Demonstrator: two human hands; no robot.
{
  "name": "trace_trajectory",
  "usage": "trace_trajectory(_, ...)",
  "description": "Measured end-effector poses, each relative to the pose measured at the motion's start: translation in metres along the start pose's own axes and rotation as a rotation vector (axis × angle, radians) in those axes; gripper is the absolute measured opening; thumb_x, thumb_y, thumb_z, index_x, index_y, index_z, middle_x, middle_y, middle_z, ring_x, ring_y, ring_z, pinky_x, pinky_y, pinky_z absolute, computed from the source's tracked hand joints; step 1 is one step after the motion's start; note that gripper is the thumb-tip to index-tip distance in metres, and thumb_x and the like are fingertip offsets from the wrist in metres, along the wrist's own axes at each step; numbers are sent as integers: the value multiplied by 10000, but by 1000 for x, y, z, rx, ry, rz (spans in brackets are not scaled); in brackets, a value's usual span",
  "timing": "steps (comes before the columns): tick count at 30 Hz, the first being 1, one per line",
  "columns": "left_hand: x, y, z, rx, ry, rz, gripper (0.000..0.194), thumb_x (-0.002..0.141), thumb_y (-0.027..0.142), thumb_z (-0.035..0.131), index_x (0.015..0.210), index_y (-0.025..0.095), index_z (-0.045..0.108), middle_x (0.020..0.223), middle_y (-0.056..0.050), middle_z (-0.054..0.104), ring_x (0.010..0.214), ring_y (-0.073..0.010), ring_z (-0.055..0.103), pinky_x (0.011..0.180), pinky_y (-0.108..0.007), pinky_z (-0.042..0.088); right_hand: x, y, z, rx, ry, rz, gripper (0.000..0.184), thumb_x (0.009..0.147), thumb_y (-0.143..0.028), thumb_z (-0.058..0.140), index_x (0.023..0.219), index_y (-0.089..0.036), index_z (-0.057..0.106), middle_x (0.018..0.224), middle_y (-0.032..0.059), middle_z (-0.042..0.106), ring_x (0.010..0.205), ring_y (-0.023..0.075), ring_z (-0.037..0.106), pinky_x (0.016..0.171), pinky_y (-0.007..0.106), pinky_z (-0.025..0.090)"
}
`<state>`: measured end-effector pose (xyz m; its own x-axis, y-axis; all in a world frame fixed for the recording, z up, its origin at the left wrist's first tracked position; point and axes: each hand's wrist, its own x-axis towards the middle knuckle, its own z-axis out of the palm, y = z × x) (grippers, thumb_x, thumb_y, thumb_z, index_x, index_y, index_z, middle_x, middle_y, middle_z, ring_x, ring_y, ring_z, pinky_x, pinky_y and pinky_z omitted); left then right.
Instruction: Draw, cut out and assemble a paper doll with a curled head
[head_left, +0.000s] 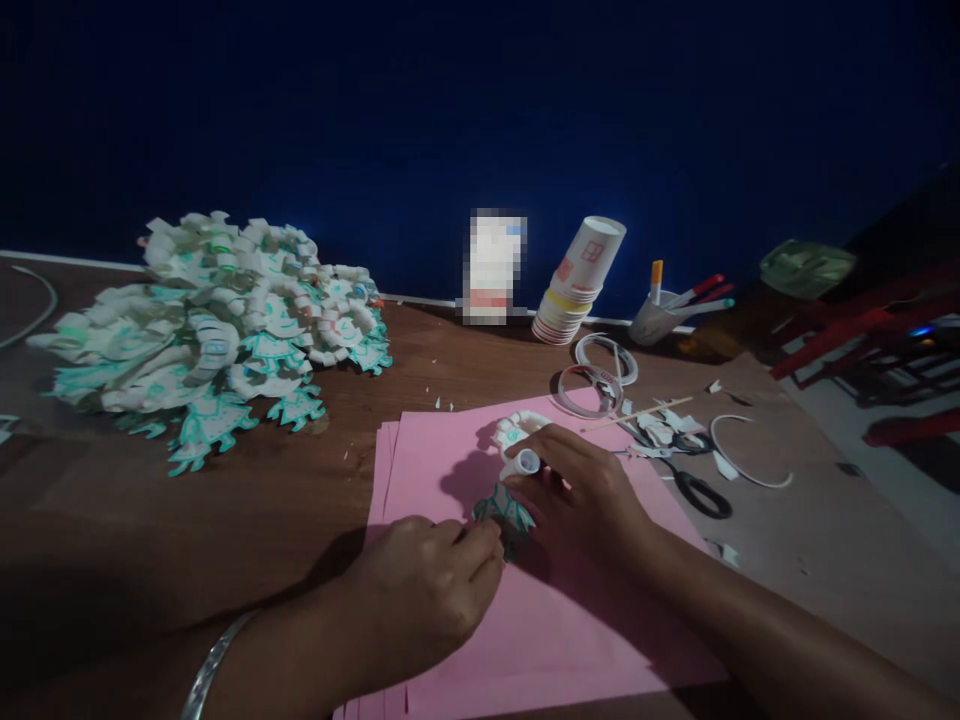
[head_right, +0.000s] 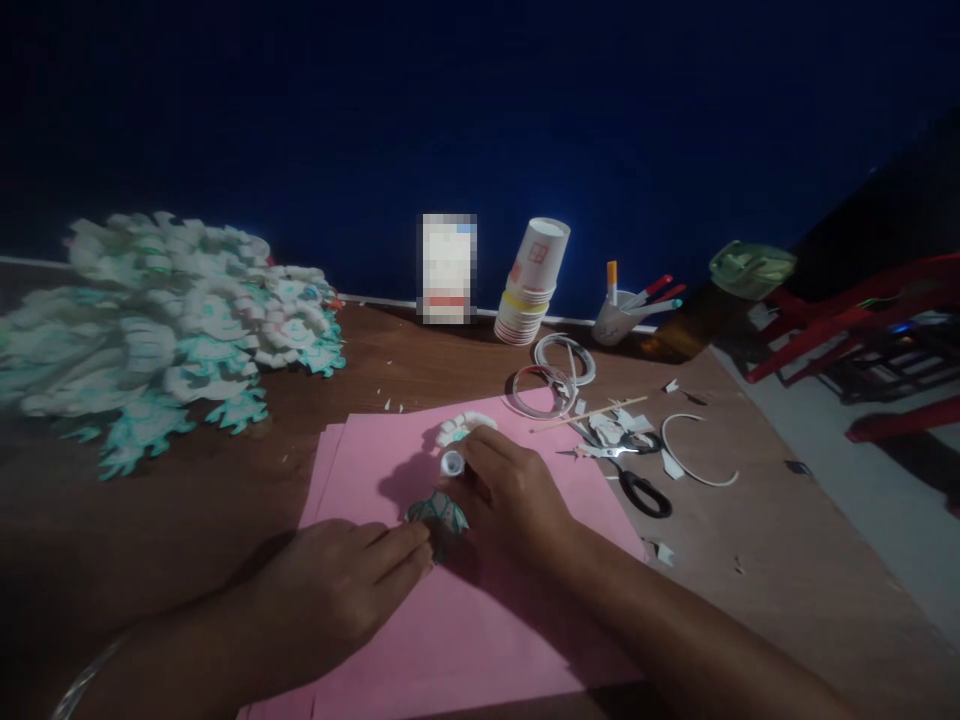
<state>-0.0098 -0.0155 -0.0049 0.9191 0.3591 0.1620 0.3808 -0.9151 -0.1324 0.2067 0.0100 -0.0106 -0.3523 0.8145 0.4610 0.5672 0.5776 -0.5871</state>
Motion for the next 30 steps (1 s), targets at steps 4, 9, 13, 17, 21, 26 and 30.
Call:
trace_trajectory(4,-1,0,2,-4,17,3,244,837,64,517,1033,124,648,978,-76,699,598,-207,615,403,-349,457,0,0,1,14,-30,-17,44,894,-149,619,867,-177,641,818,47,612,658,145,526,585,261,430)
trace_trajectory(9,-2,0,3,-28,10,-11,220,848,60,506,1004,139,641,957,-65,694,601,-192,613,412,-327,448,1,0,0,-5,-17,20,37,910,-182,620,913,-178,656,816,46,604,624,135,504,567,257,423)
trace_trajectory(13,-2,-1,3,-24,30,-8,197,855,62,501,973,141,637,932,-65,692,586,-190,606,417,-324,445,1,-1,1,13,-14,-23,23,902,-170,631,882,-172,642,771,29,576,634,134,503,567,248,407)
trace_trajectory(17,-2,-1,3,-14,50,0,225,868,59,486,1007,133,647,978,-80,704,622,-196,629,431,-322,454,0,1,2,-15,-10,-2,47,886,-139,633,855,-174,633,807,35,594,645,131,509,583,250,412)
trace_trajectory(21,0,-3,4,-13,66,16,229,886,60,471,1008,132,651,977,-79,711,626,-197,632,428,-321,443,0,0,1,32,34,9,29,876,-146,638,879,-172,650,837,49,627,612,120,505,548,245,415)
trace_trajectory(26,2,-5,4,-71,257,-30,112,962,179,525,958,147,632,954,-60,718,658,-173,650,494,-293,455,2,-2,-5,454,108,309,121,859,-264,702,917,-189,627,839,33,674,675,140,613,593,244,491)
trace_trajectory(30,6,-9,0,-453,369,-312,144,908,291,665,875,190,569,849,-1,669,738,-147,655,609,-249,493,5,3,-11,1023,158,600,250,801,-332,786,917,-204,605,829,12,712,690,145,681,618,242,538)
